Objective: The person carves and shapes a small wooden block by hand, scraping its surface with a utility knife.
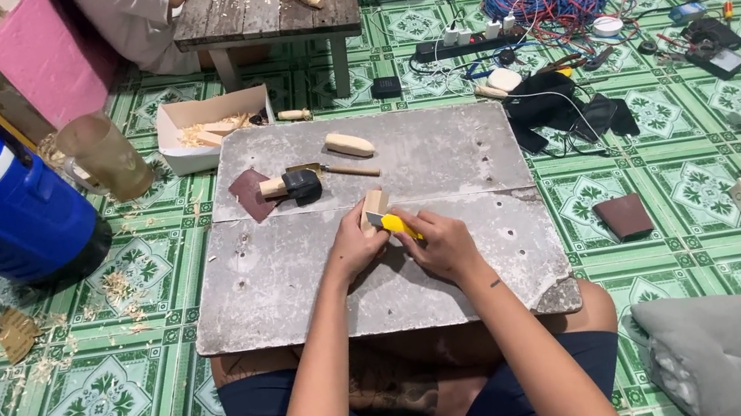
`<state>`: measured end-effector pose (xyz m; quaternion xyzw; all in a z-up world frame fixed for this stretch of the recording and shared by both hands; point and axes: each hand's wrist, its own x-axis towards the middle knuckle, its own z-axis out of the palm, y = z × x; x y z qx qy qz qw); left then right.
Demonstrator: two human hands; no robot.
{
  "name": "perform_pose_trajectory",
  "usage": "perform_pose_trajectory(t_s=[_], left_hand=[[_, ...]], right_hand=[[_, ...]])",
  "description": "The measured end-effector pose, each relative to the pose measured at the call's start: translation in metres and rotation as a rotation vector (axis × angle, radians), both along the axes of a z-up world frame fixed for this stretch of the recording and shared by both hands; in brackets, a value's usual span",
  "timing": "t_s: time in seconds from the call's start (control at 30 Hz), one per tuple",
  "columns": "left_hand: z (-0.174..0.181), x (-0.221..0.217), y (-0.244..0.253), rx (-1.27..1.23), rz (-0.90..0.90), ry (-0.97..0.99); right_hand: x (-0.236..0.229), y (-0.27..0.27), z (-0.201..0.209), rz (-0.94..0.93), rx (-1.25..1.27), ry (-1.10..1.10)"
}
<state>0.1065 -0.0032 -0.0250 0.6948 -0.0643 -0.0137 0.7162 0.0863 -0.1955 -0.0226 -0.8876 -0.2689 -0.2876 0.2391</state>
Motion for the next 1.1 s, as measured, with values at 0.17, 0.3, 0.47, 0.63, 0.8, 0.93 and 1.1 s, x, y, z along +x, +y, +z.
perform_pose_trajectory(t_s=[0.17, 0.3, 0.47, 0.63, 0.8, 0.93, 1.1], left_hand=[[-0.002, -0.001, -0.001, -0.023, 0.003, 0.027], [0.004, -0.003, 0.000, -0.051, 0.000, 0.026], [0.011, -0.009, -0.001, -0.066, 0.006, 0.030], [0.013, -0.008, -0.002, -0.098, -0.003, 0.042], [-0.005, 0.003, -0.001, -0.142, -0.020, 0.069], [-0.004, 0.002, -0.001, -0.171, -0.040, 0.081], [0.000, 0.000, -0.001, -0.189, -0.049, 0.088]], right_hand=[[-0.003, -0.001, 0.002, 0.014, 0.006, 0.039], [-0.001, 0.000, -0.001, -0.009, -0.005, 0.035], [-0.003, 0.000, 0.001, -0.016, -0.020, 0.047], [-0.002, 0.000, 0.002, -0.010, 0.004, 0.087], [-0.003, 0.001, 0.004, -0.036, -0.020, 0.074], [-0.001, 0.001, 0.003, -0.043, -0.019, 0.096], [-0.001, 0.002, 0.005, -0.071, -0.015, 0.090]])
